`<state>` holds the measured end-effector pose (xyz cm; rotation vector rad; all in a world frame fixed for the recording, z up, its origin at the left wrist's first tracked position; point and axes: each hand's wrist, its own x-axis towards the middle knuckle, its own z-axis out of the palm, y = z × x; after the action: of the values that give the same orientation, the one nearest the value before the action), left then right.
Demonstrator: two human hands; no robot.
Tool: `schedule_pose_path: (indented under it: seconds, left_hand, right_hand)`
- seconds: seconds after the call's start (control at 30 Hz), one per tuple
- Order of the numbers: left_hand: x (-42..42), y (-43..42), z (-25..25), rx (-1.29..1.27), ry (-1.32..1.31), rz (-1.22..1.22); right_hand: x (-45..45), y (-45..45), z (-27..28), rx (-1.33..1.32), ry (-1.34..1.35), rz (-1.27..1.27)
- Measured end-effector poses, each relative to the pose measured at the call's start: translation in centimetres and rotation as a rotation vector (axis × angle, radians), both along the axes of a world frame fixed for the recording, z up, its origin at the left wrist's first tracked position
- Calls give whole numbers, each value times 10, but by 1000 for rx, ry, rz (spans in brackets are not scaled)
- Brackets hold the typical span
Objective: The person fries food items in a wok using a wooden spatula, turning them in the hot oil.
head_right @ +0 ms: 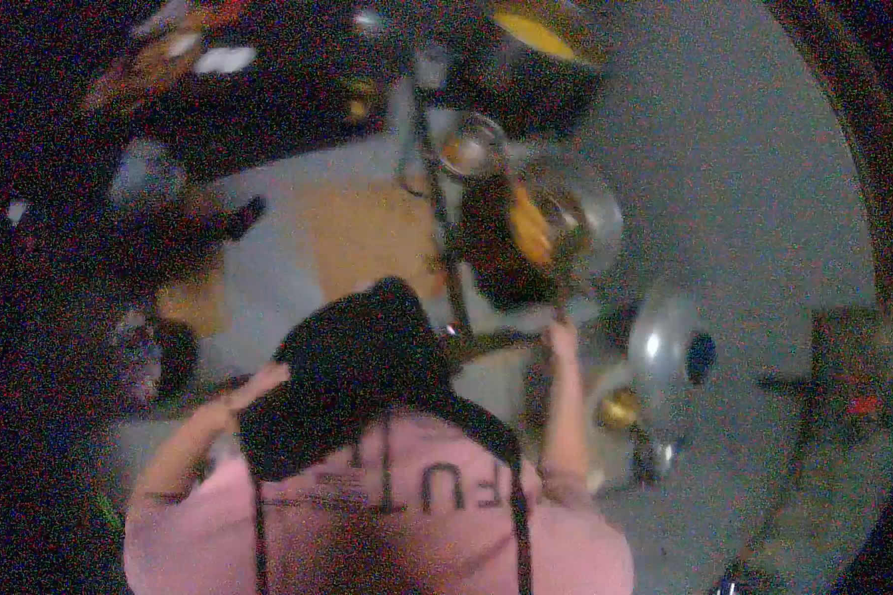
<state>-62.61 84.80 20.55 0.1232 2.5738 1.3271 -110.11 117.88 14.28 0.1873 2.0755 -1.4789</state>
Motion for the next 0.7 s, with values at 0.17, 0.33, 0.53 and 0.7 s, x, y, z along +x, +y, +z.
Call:
schedule_pose_path:
  seconds: [0.17, 0.33, 0.53, 0.7]
  left_hand:
    - [-8, -7, 26, -11, -91, -27]
    - [-6, 1, 23, -42, -123, 59]
    - [-1, -2, 22, 29, -62, 72]
    - [5, -1, 24, 17, -69, 92]
  right_hand:
    - [-27, 28, -44, 158, 319, 130]
    - [15, -17, 52, -70, 100, 121]
    - [-40, -1, 10, -110, -248, 119]
    - [-101, 7, -46, -65, 43, 36]
